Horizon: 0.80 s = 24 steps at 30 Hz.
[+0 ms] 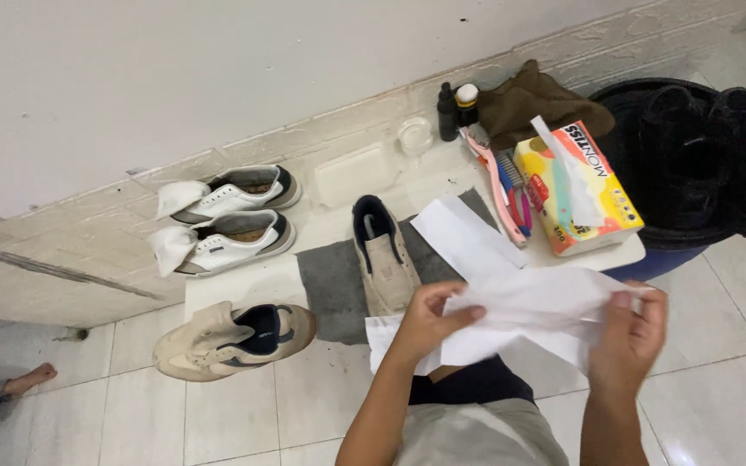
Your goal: Wrapping a shoe with tissue paper to protect it, likely after a cleaning process.
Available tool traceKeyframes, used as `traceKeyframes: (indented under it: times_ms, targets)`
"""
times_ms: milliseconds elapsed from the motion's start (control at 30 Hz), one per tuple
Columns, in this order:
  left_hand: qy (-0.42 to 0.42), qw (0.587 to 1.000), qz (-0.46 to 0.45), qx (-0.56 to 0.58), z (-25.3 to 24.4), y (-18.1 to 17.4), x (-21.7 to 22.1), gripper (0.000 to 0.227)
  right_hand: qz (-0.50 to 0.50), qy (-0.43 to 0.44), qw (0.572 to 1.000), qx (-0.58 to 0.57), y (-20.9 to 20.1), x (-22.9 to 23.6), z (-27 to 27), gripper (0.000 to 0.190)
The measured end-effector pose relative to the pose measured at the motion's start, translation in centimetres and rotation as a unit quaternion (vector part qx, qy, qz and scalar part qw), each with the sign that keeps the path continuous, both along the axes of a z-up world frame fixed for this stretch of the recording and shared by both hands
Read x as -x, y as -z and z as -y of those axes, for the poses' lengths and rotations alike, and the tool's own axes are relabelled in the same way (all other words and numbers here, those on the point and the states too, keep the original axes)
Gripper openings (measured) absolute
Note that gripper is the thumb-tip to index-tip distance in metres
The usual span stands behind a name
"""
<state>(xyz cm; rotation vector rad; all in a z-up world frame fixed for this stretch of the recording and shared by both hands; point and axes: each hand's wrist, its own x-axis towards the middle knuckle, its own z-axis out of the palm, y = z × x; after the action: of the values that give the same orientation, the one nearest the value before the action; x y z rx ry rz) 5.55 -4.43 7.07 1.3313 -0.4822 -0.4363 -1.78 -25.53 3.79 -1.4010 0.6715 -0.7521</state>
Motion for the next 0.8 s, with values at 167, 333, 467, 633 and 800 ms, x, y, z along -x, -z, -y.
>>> traceKeyframes:
  times_ms: [167, 333, 467, 633, 800]
  targets:
    - [-0.136, 0.984, -0.115, 0.013, -4.4, 3.6, 1.7, 0.015, -0.022, -0.102, 0.994, 0.011, 1.1, -1.4, -2.9, 0.012]
    - [-0.200, 0.970, -0.133, 0.041, -7.6, 4.8, 3.0, 0.025, -0.093, -0.332, 0.937, 0.062, 2.6, -2.1, -3.9, 0.042]
    - [-0.244, 0.954, -0.162, 0.058, -9.7, 6.4, 3.6, 0.025, -0.114, -0.458, 0.868, -0.154, 0.9, -2.2, -6.4, 0.084]
    - [-0.239, 0.965, -0.108, 0.020, -11.6, 4.9, 4.4, 0.035, -0.103, -0.389, 0.897, -0.183, 0.1, -2.4, -7.8, 0.078]
    - [-0.224, 0.974, -0.026, 0.037, -12.4, 4.5, 5.0, 0.031, -0.053, -0.365, 0.919, -0.140, -0.8, -1.7, -9.0, 0.057]
